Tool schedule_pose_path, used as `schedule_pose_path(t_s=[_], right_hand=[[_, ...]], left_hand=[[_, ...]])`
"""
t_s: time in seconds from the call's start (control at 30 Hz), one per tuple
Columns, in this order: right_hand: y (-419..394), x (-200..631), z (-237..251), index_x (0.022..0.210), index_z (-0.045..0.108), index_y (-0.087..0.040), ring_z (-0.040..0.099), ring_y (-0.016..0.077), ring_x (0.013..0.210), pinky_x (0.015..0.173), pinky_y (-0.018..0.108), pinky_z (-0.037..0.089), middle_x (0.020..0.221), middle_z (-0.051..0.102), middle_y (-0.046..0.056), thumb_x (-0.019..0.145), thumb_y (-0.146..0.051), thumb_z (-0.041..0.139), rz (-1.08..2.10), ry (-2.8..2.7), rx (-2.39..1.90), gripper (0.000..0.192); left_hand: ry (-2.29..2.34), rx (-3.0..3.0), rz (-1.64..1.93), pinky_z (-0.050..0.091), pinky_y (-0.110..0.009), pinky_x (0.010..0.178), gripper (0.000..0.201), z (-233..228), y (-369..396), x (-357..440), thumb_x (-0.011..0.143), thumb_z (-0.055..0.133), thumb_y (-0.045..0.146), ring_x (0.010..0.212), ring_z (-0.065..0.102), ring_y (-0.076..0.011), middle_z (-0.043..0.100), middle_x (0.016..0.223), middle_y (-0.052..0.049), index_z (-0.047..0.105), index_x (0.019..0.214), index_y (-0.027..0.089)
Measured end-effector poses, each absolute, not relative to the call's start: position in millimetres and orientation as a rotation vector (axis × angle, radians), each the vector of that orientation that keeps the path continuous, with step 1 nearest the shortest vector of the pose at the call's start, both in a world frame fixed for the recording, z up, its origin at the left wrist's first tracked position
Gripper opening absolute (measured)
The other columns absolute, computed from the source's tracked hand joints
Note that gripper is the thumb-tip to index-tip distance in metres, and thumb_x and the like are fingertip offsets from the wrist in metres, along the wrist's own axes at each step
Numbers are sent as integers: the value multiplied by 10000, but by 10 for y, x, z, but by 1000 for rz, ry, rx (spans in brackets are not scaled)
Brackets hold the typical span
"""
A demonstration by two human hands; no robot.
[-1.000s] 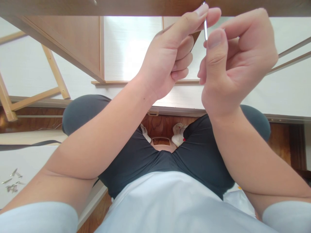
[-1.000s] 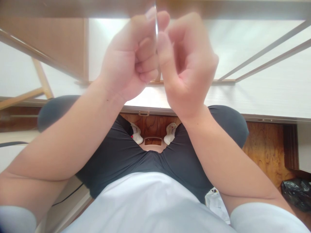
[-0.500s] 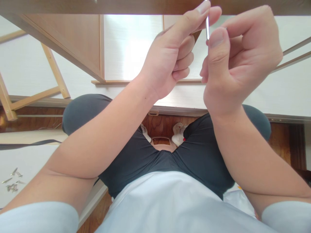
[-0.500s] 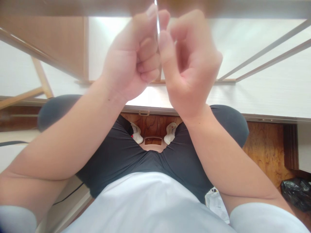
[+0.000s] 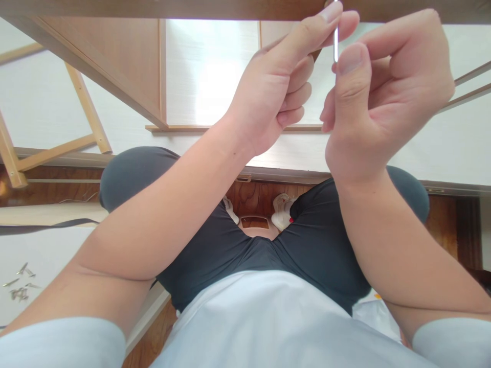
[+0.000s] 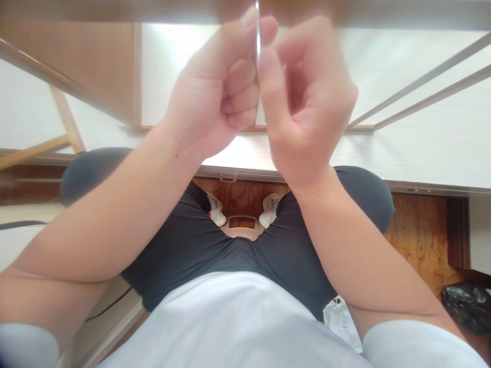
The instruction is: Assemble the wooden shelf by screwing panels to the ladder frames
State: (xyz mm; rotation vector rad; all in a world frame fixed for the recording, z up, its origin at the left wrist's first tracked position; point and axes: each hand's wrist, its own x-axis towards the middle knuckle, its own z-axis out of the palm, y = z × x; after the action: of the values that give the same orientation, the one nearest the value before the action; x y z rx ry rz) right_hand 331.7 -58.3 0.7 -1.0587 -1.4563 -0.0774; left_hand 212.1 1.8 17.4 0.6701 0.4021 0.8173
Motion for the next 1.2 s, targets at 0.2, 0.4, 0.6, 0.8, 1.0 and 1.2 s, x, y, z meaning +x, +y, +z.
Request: schedule_pose_path(t_s=[0.2, 0.4, 0.6, 0.8, 1.0, 1.2], right_hand=[[-574, 3320, -9, 845, 631, -162, 496, 39, 581, 650, 248, 380, 764, 541, -42, 1025, -308, 633, -76, -1450, -1058, 232], [-546, 3334, -51, 858, 619, -169, 496, 40, 565, 632, 255, 385, 795, 557, -37, 1031, -394, 624, -63, -1443, -1074, 284], [-562, 3320, -36, 861, 609, -198, 516, 64, 593, 620, 265, 392, 788, 554, -31, 1038, -421, 605, -43, -1462, -1105, 285], [-597, 3285, 7, 846, 598, -183, 518, 55, 608, 673, 277, 395, 756, 519, -45, 1049, -352, 604, -9, -1487, -1097, 264], [-512, 3290, -59, 826, 576, -218, 457, 101, 569, 631, 320, 376, 747, 514, -18, 1026, -493, 604, -40, -1458, -1048, 341], [-471, 3252, -84, 815, 526, -221, 449, 99, 555, 615, 321, 358, 777, 478, -15, 1026, -473, 601, 12, -1435, -1008, 337]], left_hand=[[395, 788, 813, 27, -231, 428, 176, 124, 44, 2120, 892, 695, 327, 410, 163, -15, 220, 514, 67, 733, 815, 174], [228, 842, 813, 56, -137, 459, 305, 99, 51, 2079, 948, 549, 302, 368, 244, 19, 200, 564, 61, 761, 823, 122], [355, 792, 809, 82, -162, 403, 154, 172, -1, 2060, 920, 640, 259, 419, 210, -22, 181, 593, 65, 714, 811, 180], [373, 772, 815, 63, -219, 424, 182, 204, -23, 2055, 915, 685, 284, 432, 168, -10, 199, 555, 74, 671, 784, 158], [407, 739, 855, 27, -218, 456, 249, 169, -10, 2076, 937, 665, 368, 409, 160, 1, 207, 501, 77, 668, 801, 159], [450, 792, 863, 42, -217, 447, 229, 171, -13, 2049, 951, 642, 354, 423, 154, -11, 205, 519, 76, 659, 815, 171]])
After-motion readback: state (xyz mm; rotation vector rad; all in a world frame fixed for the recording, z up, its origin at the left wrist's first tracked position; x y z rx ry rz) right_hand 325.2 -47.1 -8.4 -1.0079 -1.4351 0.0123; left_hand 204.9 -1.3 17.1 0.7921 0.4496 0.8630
